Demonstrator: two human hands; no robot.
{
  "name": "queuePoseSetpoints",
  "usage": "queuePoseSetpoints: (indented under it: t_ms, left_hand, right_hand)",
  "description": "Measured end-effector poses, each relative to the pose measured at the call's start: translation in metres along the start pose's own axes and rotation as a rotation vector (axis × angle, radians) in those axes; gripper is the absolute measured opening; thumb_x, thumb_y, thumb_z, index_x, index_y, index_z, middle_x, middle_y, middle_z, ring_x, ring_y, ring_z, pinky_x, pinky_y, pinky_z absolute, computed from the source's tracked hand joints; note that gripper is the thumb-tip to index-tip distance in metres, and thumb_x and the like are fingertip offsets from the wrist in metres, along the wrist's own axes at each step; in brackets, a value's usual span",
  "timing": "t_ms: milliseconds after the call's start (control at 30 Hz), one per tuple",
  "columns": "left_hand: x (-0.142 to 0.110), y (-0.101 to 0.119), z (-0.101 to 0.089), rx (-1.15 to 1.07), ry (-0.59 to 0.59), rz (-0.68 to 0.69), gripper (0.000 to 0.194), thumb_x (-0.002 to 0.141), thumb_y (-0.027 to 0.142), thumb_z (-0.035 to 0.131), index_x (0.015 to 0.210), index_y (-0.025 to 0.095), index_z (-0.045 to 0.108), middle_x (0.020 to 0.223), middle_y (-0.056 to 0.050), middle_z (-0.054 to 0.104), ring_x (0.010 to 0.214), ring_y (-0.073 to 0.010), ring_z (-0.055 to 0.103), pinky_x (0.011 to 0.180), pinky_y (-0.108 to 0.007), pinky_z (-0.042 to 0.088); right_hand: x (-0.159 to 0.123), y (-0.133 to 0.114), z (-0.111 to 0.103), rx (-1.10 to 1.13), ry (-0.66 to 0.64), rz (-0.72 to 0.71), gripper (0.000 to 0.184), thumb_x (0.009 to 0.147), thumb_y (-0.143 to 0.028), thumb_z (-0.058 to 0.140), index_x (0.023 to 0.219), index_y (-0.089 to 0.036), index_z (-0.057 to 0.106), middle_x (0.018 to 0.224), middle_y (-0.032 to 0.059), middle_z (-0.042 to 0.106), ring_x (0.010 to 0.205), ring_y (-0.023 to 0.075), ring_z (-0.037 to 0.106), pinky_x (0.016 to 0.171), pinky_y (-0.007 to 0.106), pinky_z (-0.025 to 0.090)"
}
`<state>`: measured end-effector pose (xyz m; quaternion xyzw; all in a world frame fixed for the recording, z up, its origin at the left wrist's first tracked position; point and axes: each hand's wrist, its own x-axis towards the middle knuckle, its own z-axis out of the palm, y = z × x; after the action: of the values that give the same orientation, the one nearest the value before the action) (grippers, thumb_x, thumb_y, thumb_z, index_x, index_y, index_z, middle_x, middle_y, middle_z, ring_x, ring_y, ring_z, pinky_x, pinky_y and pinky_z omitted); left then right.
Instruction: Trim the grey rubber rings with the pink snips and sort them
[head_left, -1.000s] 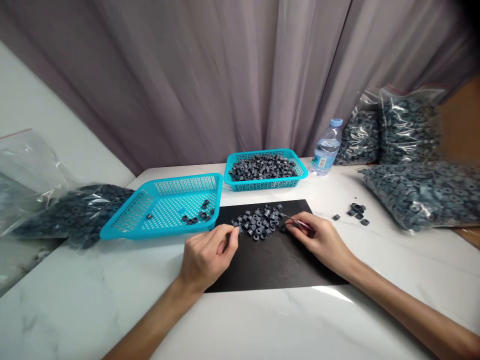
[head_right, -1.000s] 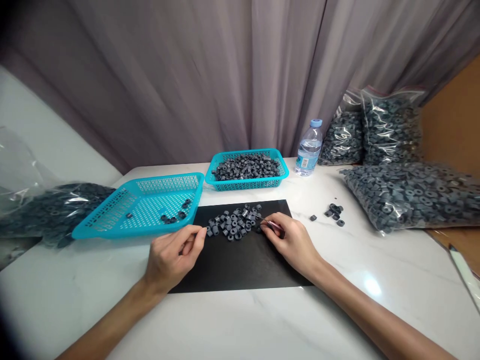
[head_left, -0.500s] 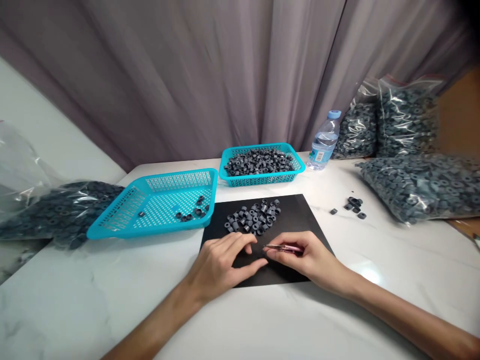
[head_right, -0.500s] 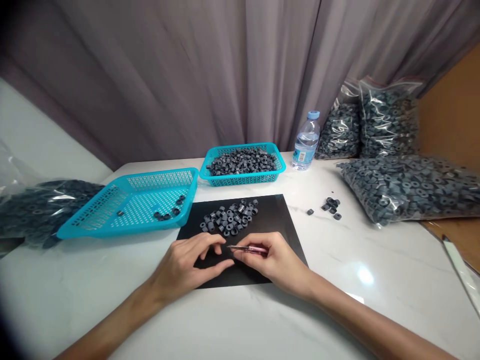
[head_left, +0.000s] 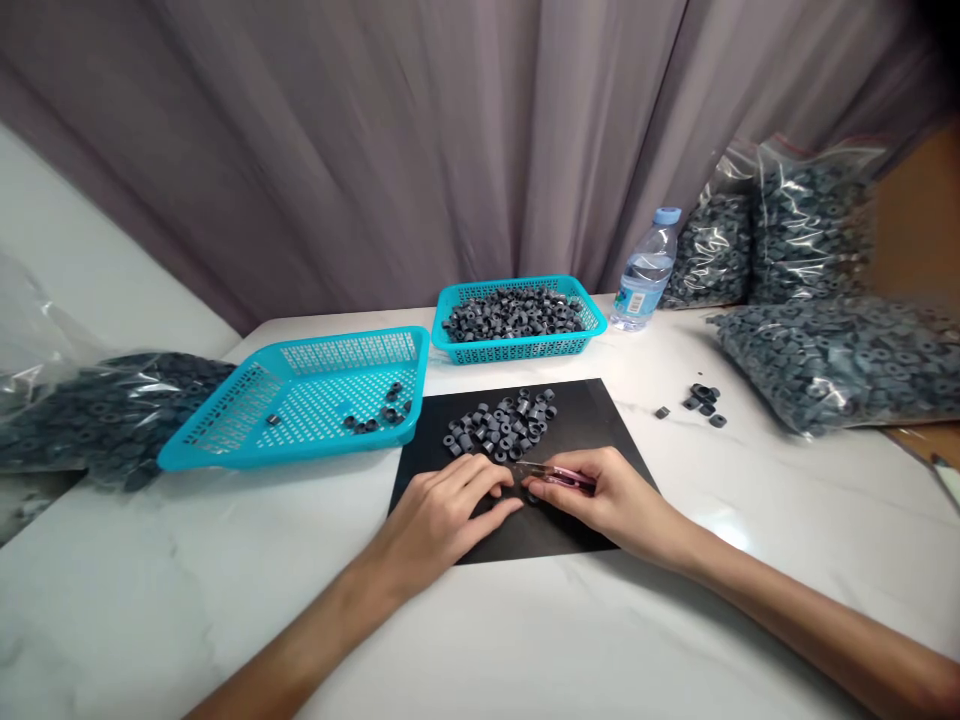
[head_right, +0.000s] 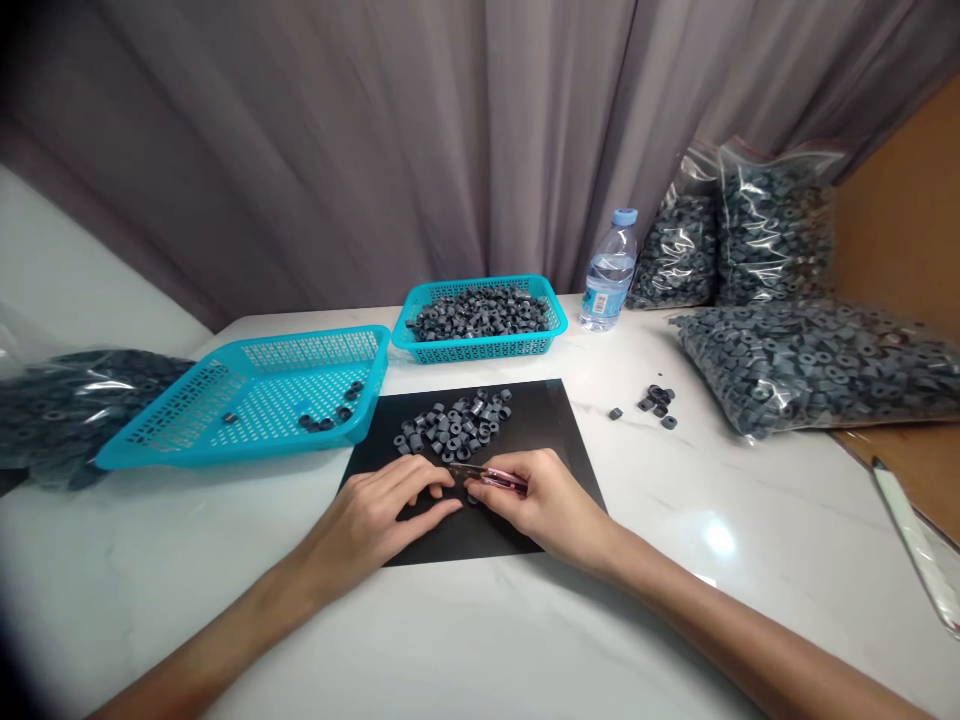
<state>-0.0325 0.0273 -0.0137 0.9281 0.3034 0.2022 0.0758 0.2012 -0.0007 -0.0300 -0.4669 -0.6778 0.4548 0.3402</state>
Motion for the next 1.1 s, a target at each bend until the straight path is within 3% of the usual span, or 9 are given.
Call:
queuePoseSetpoints:
  t_ms: [167,267,400,567,767,900,1100]
  left_hand:
    - [0.002,0.001,0.001,-0.011,0.002,0.01,0.011,0.098,0.03,0.064,0.103,0.021,0.06,0.092,0.001,0.067,0.085,-0.0166,0.068,0.069,-0.029,0.049]
    - [0.002,0.001,-0.001,-0.018,0.0,0.014,0.019,0.095,0.035,0.069,0.105,0.021,0.06,0.098,0.0,0.069,0.088,-0.0175,0.069,0.072,-0.029,0.052]
    - [0.001,0.001,-0.002,-0.01,-0.011,0.01,0.021,0.094,0.036,0.069,0.107,0.021,0.061,0.101,-0.001,0.07,0.091,-0.0186,0.069,0.077,-0.031,0.054]
    - [0.0,0.001,-0.001,0.016,-0.038,0.016,0.015,0.097,0.029,0.063,0.109,0.021,0.061,0.102,-0.003,0.069,0.095,-0.0203,0.069,0.075,-0.032,0.054]
    - [0.002,0.003,-0.002,0.003,-0.08,-0.03,0.026,0.097,0.027,0.062,0.122,0.021,0.058,0.105,-0.005,0.068,0.099,-0.0228,0.067,0.075,-0.034,0.054]
    - [0.003,0.003,0.001,-0.009,-0.104,-0.057,0.027,0.098,0.028,0.061,0.123,0.022,0.056,0.106,-0.004,0.066,0.1,-0.0226,0.066,0.076,-0.034,0.054]
    - [0.003,0.004,0.003,-0.017,0.003,-0.052,0.031,0.096,0.029,0.064,0.123,0.021,0.052,0.095,-0.002,0.065,0.089,-0.0213,0.065,0.076,-0.034,0.053]
  right_hand:
    - [0.001,0.0,-0.005,-0.032,-0.029,-0.013,0.046,0.1,-0.053,0.051,0.076,-0.016,0.062,0.065,-0.0041,0.036,0.063,0.0111,0.03,0.054,0.025,0.025]
    - [0.001,0.002,-0.01,0.009,-0.063,-0.03,0.044,0.102,-0.053,0.047,0.096,-0.015,0.068,0.067,-0.0035,0.041,0.064,0.012,0.035,0.056,0.025,0.03]
    - [0.003,0.006,-0.014,0.089,-0.081,-0.024,0.044,0.105,-0.052,0.043,0.119,-0.017,0.066,0.065,-0.0045,0.043,0.06,0.0122,0.04,0.055,0.024,0.032]
    - [0.003,0.006,-0.015,-0.034,-0.045,-0.072,0.035,0.103,-0.044,0.047,0.112,-0.019,0.07,0.075,0.0001,0.056,0.067,0.0142,0.047,0.061,0.026,0.037]
    - [0.004,0.008,-0.019,-0.167,-0.134,-0.066,0.028,0.095,-0.036,0.063,0.118,-0.022,0.071,0.061,-0.0073,0.035,0.056,0.0111,0.03,0.053,0.025,0.027]
    - [0.008,0.011,-0.019,-0.175,-0.149,-0.095,0.025,0.095,-0.039,0.064,0.109,-0.022,0.075,0.061,-0.0075,0.033,0.057,0.0109,0.03,0.055,0.025,0.027]
    - [0.009,0.012,-0.018,-0.138,-0.137,-0.111,0.025,0.094,-0.042,0.066,0.102,-0.02,0.073,0.062,-0.0073,0.034,0.057,0.0112,0.03,0.054,0.025,0.026]
